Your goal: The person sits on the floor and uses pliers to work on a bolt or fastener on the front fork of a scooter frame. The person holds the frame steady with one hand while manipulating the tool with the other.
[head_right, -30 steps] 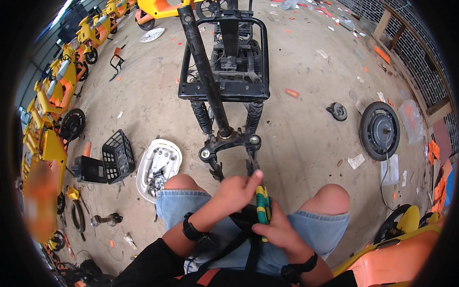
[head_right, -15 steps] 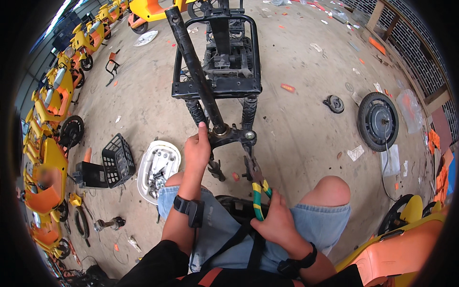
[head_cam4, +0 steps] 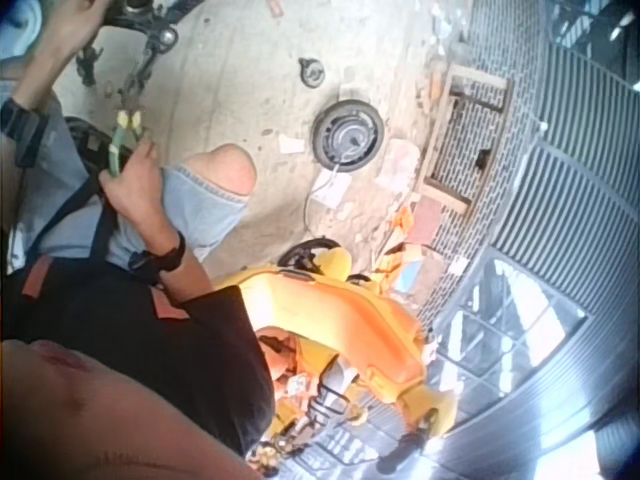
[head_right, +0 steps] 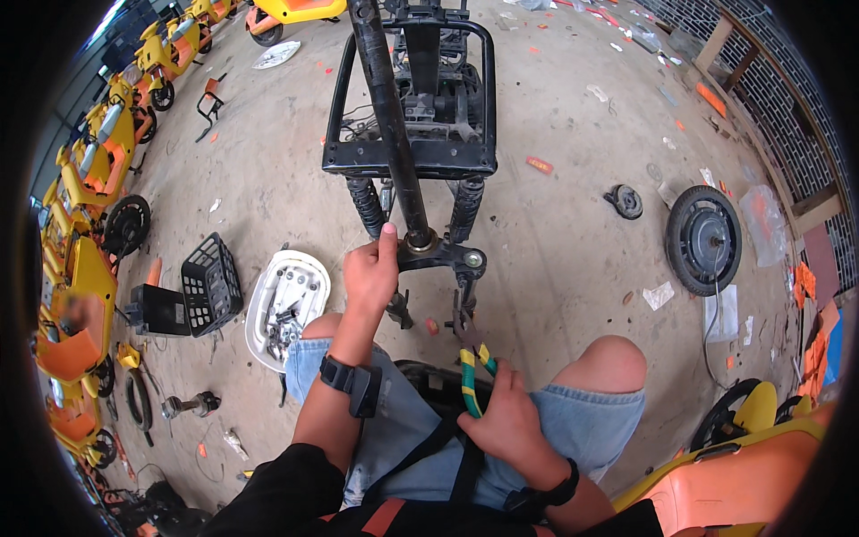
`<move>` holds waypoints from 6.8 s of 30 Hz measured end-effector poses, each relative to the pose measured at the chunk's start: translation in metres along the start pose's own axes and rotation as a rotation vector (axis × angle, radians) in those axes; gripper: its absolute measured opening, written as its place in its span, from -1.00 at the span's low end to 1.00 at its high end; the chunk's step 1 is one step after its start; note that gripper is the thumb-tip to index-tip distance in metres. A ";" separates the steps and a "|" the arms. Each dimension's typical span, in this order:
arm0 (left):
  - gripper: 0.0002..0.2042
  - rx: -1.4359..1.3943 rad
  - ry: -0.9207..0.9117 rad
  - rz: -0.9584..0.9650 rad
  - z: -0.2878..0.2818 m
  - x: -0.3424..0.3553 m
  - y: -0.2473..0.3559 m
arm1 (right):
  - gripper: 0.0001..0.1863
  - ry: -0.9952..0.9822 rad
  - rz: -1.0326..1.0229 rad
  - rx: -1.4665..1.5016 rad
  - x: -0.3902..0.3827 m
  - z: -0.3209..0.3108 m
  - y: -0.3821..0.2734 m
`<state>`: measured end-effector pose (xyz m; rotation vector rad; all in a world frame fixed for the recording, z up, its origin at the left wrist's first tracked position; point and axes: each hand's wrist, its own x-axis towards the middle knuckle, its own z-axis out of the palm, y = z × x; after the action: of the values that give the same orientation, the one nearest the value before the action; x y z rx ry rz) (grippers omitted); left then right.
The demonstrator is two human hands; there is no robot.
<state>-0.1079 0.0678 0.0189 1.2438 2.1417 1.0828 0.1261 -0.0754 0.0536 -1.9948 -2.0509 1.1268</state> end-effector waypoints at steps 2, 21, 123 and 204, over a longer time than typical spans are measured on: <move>-0.39 -0.015 -0.021 0.006 0.000 0.001 0.002 | 0.00 -0.005 -0.022 -0.004 0.002 0.001 -0.001; -0.70 -0.443 0.348 0.128 0.011 -0.001 -0.008 | 0.01 -0.269 0.001 0.503 0.001 -0.009 -0.005; -0.70 -1.585 -0.648 -0.622 0.044 -0.102 0.023 | -0.23 -0.570 -0.016 1.389 -0.005 -0.008 0.012; -0.77 -1.656 -0.774 -0.797 0.059 -0.101 0.013 | -0.26 -0.277 -0.030 0.950 -0.005 0.005 0.004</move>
<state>-0.0094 0.0086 -0.0074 -0.0854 0.4839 1.1352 0.1272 -0.0822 0.0501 -1.3588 -1.1851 1.9463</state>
